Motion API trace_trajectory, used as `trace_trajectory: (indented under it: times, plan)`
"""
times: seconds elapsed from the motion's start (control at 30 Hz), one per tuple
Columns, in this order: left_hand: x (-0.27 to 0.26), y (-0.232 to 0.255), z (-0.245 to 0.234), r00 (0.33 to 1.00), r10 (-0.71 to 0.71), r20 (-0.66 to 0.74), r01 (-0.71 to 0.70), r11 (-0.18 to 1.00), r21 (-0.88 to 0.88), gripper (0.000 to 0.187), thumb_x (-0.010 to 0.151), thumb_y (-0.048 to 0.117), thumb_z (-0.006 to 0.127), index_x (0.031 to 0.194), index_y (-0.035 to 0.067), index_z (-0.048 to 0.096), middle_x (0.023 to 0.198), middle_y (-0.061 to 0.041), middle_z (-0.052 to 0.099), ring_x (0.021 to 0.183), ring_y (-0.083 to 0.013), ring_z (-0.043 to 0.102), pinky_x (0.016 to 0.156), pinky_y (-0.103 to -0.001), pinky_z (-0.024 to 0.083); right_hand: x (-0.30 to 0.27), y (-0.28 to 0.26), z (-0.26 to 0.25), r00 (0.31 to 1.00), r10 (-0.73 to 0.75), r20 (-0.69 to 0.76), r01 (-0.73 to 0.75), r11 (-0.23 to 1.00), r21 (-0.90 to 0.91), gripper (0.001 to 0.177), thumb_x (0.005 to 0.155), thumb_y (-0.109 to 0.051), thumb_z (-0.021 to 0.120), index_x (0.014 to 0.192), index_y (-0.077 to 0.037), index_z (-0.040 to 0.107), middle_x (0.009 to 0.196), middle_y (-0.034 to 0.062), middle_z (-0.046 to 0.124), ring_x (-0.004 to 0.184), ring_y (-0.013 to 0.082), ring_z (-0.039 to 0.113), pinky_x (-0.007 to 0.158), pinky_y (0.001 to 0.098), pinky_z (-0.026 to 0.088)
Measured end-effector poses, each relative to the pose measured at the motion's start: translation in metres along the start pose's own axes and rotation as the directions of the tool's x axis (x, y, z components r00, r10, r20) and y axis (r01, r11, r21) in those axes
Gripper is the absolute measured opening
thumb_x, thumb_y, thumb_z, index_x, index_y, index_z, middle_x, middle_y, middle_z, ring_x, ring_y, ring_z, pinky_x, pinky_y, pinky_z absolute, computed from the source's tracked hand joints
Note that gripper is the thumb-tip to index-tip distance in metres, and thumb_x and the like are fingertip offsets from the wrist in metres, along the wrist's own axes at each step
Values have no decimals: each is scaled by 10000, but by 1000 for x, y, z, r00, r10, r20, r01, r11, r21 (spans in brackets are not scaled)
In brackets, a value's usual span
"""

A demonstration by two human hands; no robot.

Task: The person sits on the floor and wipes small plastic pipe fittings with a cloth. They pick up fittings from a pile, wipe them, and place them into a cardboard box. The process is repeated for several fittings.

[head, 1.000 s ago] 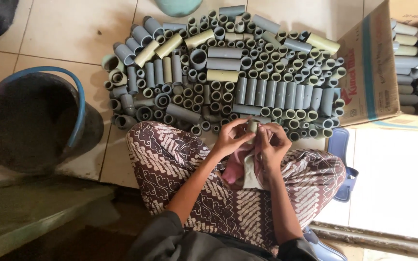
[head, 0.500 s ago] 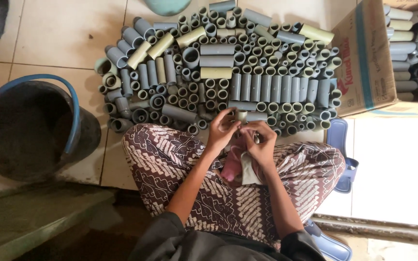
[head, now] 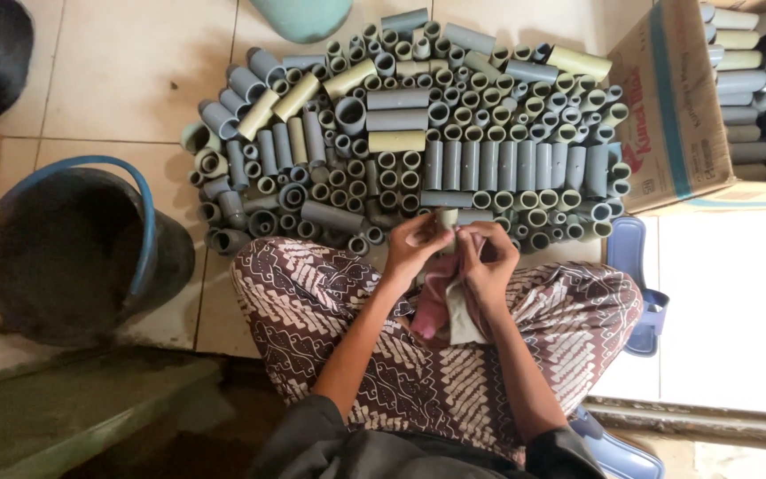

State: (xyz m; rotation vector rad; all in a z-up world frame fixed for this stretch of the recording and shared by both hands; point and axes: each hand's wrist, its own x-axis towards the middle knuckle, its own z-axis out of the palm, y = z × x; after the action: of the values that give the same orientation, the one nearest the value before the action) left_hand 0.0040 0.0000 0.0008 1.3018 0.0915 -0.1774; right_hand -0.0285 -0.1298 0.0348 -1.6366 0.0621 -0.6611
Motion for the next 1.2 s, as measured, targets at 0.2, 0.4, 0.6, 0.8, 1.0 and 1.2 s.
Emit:
trace_trajectory:
  times: [0.2,0.4,0.6,0.8,1.0,1.2]
  plan:
    - [-7,5,3,991,-52,121,51,999,16,364,948,172,776,1265,9,700,1110,-187,738,1035,-217,694,895,-397,596,0,2,-1,996,-27,-82,29,999,17,57,882,15,811,903,-11,765,832,111,722,773,156,646,775,312,497]
    - [-1,-11,0,996,24,86,-21,999,-32,463,854,91,869,1261,-24,681,1064,-194,746,1000,-202,716,895,-369,606,-1,11,-3,999,-5,-36,5,1000,5,85,860,24,827,901,-20,767,831,100,733,780,139,650,778,322,503]
    - [6,-22,-14,999,35,5,-36,998,58,377,836,180,898,1137,21,735,932,-154,746,849,-182,733,734,-355,627,-16,28,-2,999,-1,41,0,1000,30,117,776,32,862,795,-51,782,751,104,705,686,183,635,712,335,497]
    - [-7,-18,6,997,-11,75,8,1000,30,434,717,173,962,1059,40,731,846,-95,700,759,-124,672,704,-303,605,1,7,-12,999,-4,-51,4,1000,7,83,890,92,776,902,13,753,819,125,689,762,161,604,777,338,498]
    - [9,-20,-8,996,14,-86,-12,1000,27,338,831,227,899,1090,51,772,889,-124,753,808,-144,715,694,-324,599,-16,14,7,984,-59,171,59,998,1,145,745,50,880,790,-55,791,746,125,698,679,257,632,725,359,491]
    - [-7,-8,5,995,-83,55,86,994,-71,577,731,168,948,1237,48,700,1014,-139,729,867,-150,680,797,-347,602,0,-4,-1,999,-15,-32,15,1000,-2,91,901,118,768,900,33,736,827,146,666,760,176,576,788,339,468]
